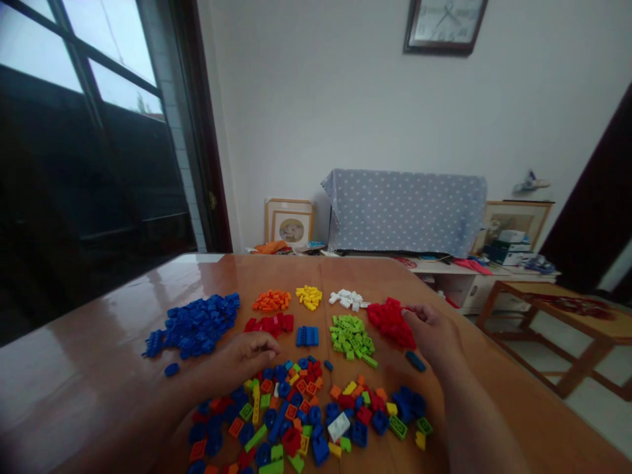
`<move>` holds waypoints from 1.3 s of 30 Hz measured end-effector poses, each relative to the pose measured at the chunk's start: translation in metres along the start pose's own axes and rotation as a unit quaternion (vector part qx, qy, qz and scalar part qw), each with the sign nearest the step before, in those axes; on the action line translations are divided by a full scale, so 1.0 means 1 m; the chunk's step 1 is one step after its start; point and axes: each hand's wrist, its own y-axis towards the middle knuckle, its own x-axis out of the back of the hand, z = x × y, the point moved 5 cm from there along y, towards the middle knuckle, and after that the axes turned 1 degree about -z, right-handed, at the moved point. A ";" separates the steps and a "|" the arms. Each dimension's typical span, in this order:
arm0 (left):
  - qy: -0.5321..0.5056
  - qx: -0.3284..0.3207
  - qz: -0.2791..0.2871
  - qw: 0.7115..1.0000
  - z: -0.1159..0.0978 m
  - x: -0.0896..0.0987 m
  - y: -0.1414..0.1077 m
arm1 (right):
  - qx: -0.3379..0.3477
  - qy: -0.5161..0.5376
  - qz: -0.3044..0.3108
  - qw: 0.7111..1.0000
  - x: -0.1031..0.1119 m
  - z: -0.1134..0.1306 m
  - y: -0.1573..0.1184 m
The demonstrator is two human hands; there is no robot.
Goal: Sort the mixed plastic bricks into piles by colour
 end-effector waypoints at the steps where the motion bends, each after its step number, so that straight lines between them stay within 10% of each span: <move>1: 0.005 0.001 -0.004 1.000 0.003 0.001 0.001 | -0.014 -0.009 -0.020 1.000 0.002 -0.009 0.005; 16: 0.019 0.027 0.006 0.999 0.004 0.003 0.001 | -0.016 0.039 0.020 0.999 -0.016 -0.003 0.000; 22: 0.013 0.018 0.008 1.000 0.002 0.003 0.001 | 0.065 0.052 0.193 0.978 -0.022 0.047 -0.037; 29: 0.016 0.013 0.012 1.000 0.003 -0.001 0.000 | 0.080 -0.061 0.463 0.881 -0.056 0.064 -0.088; 39: 0.047 -0.037 0.039 0.997 -0.009 -0.005 -0.003 | 0.119 -0.133 0.501 0.847 -0.062 0.073 -0.107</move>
